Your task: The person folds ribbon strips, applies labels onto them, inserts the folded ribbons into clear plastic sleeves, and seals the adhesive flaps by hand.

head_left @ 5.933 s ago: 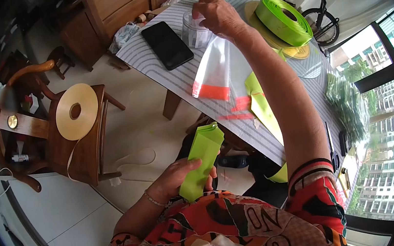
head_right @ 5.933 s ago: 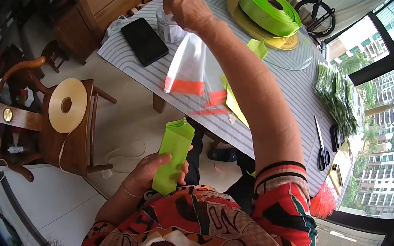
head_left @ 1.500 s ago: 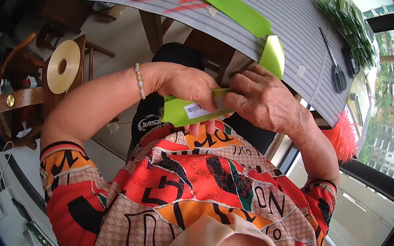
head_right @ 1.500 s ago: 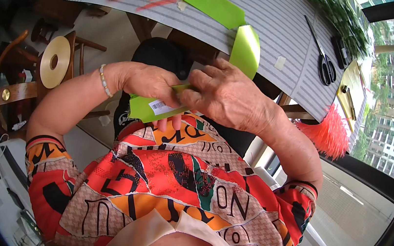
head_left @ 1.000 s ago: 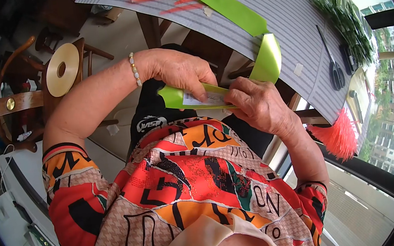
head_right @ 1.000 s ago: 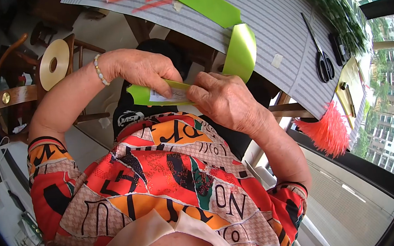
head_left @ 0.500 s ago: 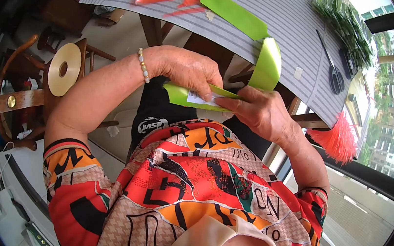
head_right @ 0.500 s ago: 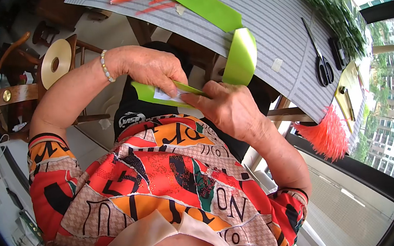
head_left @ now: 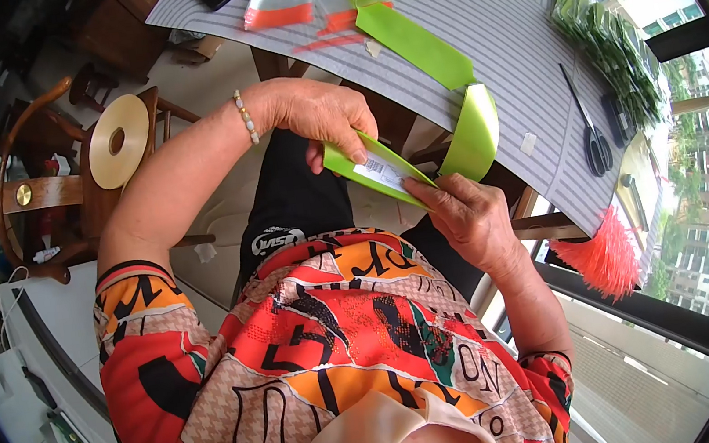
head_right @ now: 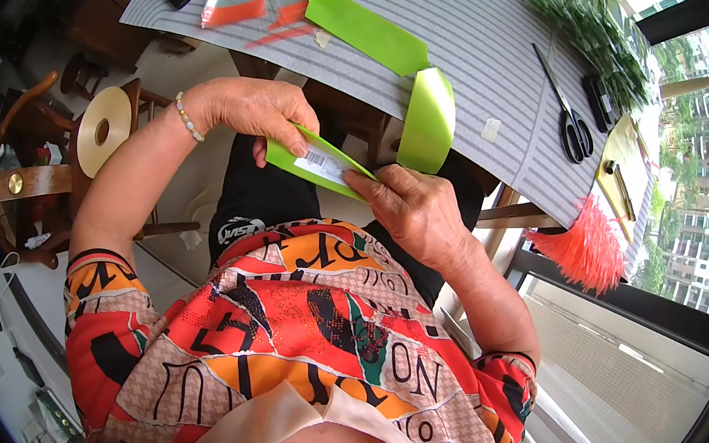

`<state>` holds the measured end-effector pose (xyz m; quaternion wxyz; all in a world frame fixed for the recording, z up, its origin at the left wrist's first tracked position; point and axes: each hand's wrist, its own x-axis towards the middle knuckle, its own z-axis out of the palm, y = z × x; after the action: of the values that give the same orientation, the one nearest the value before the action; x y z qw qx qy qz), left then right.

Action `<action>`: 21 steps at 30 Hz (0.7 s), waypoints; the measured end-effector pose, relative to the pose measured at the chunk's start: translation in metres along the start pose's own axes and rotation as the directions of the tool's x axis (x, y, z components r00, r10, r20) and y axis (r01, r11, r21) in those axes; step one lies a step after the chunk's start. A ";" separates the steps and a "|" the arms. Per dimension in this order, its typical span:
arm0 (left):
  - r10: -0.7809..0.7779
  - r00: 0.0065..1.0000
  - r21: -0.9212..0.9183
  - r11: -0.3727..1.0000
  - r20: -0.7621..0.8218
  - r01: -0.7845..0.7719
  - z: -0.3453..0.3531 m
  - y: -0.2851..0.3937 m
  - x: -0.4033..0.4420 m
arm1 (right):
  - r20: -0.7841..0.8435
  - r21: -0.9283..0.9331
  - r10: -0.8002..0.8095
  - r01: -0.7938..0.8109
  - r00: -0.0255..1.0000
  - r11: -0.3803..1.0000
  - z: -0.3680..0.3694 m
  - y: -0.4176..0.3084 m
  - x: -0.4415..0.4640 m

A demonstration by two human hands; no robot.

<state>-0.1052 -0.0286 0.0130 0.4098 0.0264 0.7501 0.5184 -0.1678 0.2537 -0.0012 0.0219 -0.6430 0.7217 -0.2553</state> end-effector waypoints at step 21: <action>0.126 0.421 -0.060 0.914 -0.898 -0.401 -0.022 -0.037 -0.050 | -0.331 -0.082 0.026 -0.056 0.943 0.995 0.008 0.037 0.083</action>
<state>-0.0720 -0.0859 0.0152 -0.1233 -0.1806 0.7615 0.6102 -0.2130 0.1750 0.0019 -0.1231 -0.5765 0.7392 -0.3257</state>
